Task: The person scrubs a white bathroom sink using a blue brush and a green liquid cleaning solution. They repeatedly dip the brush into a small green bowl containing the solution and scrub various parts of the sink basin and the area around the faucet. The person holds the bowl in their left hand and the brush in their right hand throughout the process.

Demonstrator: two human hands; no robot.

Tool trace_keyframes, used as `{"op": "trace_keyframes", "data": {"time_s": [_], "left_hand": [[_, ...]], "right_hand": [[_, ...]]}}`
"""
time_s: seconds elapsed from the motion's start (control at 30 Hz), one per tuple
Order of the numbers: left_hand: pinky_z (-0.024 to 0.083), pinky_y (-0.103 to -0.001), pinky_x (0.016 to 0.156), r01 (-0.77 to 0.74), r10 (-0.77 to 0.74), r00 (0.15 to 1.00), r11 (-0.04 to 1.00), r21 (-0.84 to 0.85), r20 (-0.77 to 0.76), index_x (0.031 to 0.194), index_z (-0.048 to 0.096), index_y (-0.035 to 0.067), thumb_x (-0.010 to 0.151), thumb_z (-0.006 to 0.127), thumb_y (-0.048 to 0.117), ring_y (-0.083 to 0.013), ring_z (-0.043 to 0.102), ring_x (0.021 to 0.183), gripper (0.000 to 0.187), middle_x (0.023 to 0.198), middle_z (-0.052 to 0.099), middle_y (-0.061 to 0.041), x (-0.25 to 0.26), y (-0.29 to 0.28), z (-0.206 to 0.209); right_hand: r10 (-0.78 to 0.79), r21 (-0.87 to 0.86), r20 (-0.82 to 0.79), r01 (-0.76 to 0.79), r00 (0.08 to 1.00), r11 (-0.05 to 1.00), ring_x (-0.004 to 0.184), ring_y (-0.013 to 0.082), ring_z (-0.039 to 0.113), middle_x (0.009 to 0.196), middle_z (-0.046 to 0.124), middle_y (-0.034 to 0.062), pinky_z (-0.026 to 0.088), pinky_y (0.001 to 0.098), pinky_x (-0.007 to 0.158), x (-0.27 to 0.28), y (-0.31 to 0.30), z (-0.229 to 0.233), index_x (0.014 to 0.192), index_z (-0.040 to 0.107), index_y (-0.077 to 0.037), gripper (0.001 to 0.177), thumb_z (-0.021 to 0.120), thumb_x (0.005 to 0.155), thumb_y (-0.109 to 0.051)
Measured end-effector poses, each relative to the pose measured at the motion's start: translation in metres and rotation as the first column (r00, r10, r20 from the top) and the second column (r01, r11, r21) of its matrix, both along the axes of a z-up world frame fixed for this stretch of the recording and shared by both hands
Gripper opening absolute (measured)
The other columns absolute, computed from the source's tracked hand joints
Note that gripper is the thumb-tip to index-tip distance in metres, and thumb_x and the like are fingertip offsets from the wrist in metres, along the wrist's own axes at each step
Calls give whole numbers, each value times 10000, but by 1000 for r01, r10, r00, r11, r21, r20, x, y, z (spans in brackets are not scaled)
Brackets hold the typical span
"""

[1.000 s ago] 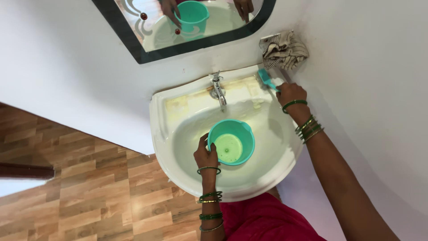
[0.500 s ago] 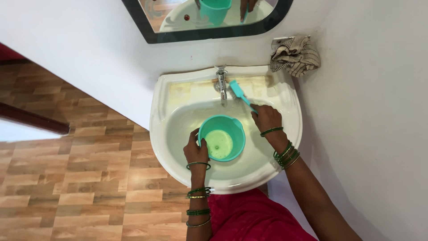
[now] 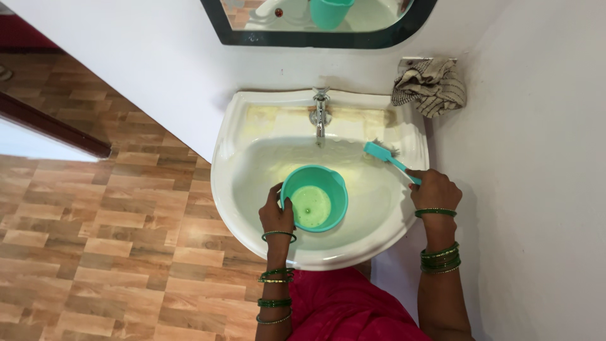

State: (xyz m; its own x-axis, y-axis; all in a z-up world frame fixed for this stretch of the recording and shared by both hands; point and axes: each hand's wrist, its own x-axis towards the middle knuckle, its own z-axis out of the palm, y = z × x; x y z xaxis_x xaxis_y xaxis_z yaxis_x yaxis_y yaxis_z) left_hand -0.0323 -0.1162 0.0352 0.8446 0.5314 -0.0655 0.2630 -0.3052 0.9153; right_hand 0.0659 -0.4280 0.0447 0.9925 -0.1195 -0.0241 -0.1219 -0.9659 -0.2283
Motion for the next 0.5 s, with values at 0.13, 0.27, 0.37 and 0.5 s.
{"op": "trace_keyframes", "data": {"time_s": [0.13,0.27,0.37,0.5], "left_hand": [[510,-353,392,-22,21,1000,1000,10,19,1289,615,48,905,588,8,-206,645,408,386,964,783,-183,-4,1,4],[505,-353,387,-58,58,997,998,3,48,1287,619,56,911,593,14,-207,644,409,379,976,782,-182,-9,5,8],[496,-346,415,-80,80,997,997,13,-1,1322,625,76,933,608,34,-204,642,419,392,836,764,-228,-13,8,10],[496,-347,379,-97,96,994,995,25,46,1290,618,59,903,597,19,-199,637,400,390,940,778,-171,-17,10,13]], "right_hand": [[54,-30,5,-54,999,998,777,294,722,880,754,78,556,410,656,12,7,-17,1145,800,-390,352,784,862,-182],[147,3,68,-147,987,989,760,280,720,878,756,68,543,401,641,33,23,-35,1112,812,-369,349,790,831,-162],[216,15,53,-217,975,976,744,271,717,869,756,62,527,405,614,47,45,-49,1110,810,-363,363,783,825,-140],[311,18,141,-317,940,948,720,278,708,869,747,56,505,407,579,54,69,-69,1055,827,-347,317,752,863,-107]]}}
